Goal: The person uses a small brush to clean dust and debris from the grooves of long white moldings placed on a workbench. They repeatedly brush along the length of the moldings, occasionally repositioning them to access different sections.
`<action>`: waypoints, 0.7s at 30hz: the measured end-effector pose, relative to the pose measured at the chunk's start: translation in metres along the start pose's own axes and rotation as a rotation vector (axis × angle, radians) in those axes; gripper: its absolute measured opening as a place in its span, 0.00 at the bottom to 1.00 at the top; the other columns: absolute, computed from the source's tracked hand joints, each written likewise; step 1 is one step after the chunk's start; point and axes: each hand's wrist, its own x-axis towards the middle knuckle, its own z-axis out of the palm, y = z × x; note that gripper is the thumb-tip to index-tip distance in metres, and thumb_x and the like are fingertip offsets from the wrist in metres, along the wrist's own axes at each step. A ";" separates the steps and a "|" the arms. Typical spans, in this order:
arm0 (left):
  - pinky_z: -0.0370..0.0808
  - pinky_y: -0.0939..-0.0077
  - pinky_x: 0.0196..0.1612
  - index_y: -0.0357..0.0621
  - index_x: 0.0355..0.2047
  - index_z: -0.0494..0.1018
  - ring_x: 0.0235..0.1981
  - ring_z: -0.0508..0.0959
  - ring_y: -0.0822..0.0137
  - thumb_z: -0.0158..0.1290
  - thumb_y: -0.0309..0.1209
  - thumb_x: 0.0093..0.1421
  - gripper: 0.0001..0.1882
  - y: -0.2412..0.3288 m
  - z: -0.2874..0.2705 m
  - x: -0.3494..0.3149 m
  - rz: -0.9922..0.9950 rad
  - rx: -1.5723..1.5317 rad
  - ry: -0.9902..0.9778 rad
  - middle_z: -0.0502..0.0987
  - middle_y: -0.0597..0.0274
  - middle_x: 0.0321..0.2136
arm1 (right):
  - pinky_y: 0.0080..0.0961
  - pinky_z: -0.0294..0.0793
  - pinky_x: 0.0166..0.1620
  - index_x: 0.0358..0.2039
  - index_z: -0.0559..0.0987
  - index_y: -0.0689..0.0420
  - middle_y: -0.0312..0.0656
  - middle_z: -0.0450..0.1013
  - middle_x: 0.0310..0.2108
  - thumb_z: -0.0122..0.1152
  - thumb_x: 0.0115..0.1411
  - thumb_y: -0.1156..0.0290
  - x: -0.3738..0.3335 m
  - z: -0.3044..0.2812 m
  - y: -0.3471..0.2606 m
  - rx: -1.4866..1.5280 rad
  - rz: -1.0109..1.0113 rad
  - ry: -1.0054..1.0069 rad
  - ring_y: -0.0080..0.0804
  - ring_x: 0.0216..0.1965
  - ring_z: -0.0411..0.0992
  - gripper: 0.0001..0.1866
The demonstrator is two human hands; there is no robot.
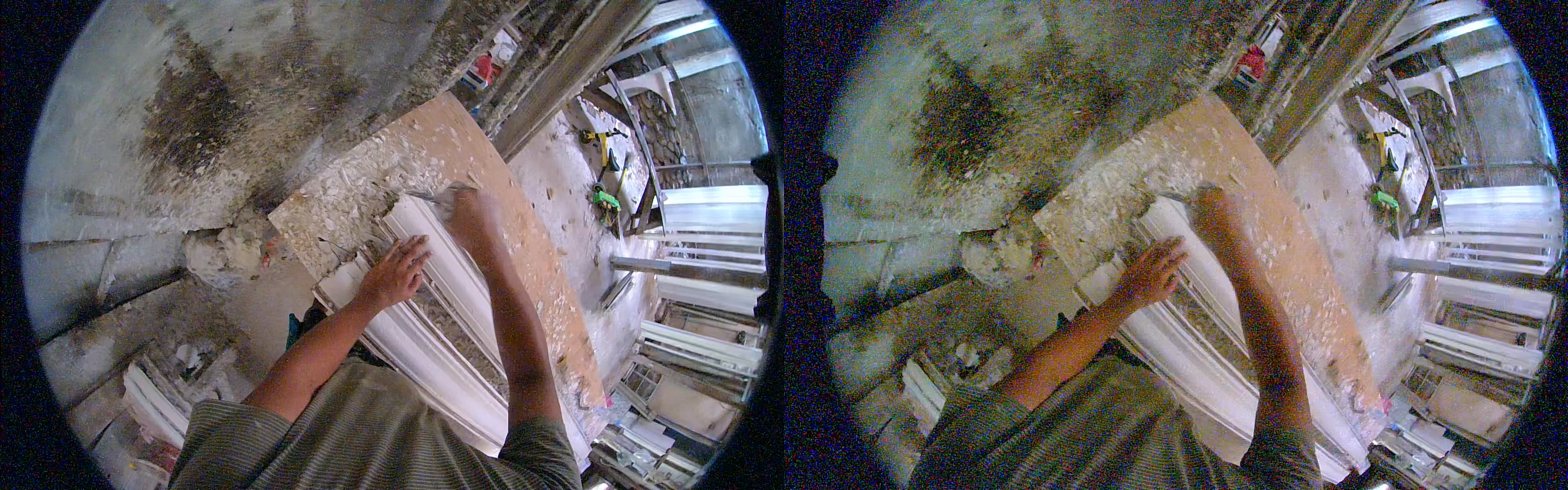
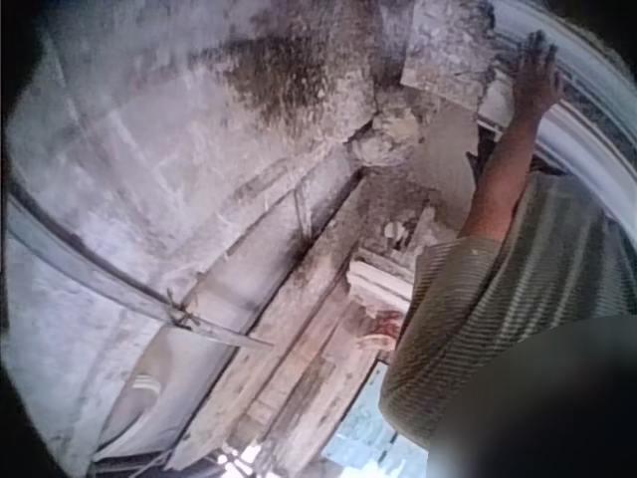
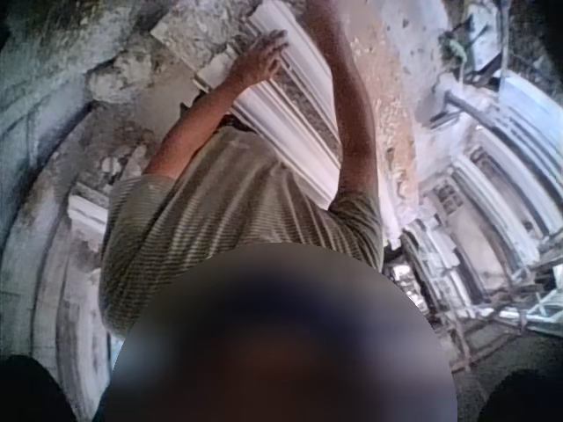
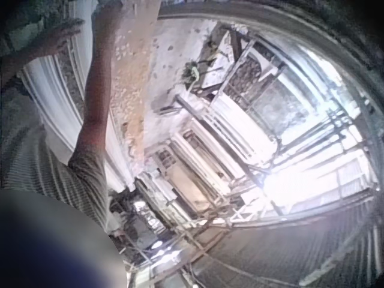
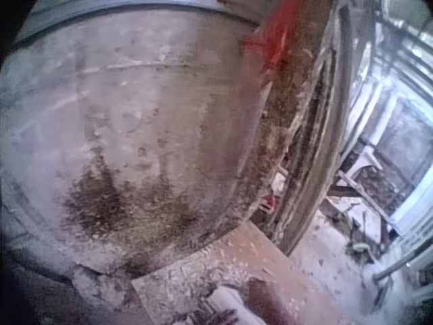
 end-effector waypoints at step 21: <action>0.54 0.52 0.70 0.42 0.59 0.68 0.69 0.59 0.55 0.51 0.36 0.61 0.26 -0.005 0.005 -0.001 0.013 -0.009 -0.028 0.60 0.53 0.67 | 0.43 0.78 0.46 0.41 0.83 0.54 0.51 0.77 0.41 0.60 0.62 0.64 -0.131 0.065 0.072 0.123 0.129 0.060 0.53 0.42 0.77 0.11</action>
